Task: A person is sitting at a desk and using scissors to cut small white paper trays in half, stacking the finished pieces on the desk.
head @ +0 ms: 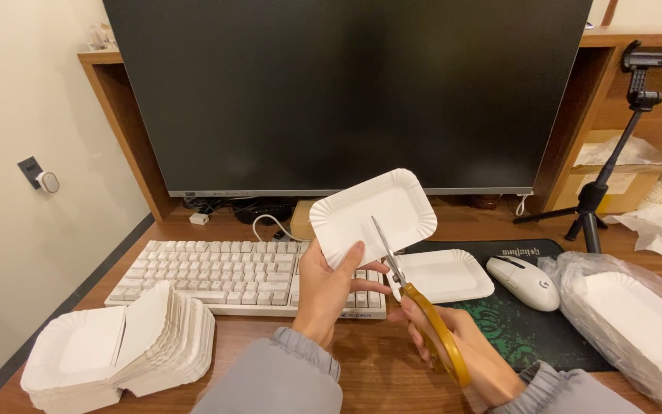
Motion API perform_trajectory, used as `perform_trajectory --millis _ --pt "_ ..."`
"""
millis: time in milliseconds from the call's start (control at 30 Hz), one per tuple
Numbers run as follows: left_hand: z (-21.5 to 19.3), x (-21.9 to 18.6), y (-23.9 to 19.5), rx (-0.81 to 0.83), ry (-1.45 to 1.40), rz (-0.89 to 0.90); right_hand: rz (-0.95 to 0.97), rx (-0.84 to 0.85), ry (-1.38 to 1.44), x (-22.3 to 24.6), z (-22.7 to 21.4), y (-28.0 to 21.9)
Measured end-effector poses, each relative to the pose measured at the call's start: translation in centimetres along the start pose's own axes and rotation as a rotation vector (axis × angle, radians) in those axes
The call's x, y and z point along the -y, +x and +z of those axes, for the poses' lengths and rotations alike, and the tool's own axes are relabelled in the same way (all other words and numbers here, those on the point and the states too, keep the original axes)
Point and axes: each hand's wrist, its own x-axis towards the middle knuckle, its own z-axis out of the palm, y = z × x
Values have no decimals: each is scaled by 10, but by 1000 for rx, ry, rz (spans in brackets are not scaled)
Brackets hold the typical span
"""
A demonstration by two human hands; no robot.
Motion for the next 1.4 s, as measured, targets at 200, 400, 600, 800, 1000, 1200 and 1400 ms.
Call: perform_trajectory --millis 200,400,600,800,1000,1200,1400 --pt "-1 2 0 6 -11 10 15 -21 -75 13 6 -8" --pt "-2 -3 -2 6 39 -8 -10 0 -80 0 -1 6" --pt "-2 -4 -4 15 8 -5 54 -3 -16 10 3 -4" --pt "-4 1 1 28 -1 -2 55 -39 -14 14 8 -14" --pt "-4 1 0 21 29 -15 -17 -52 -119 10 8 -12" --pt "-7 6 2 23 16 -22 -75 -36 -134 0 0 -8" --pt "-8 11 4 15 45 -63 -101 -42 -157 -15 -6 2"
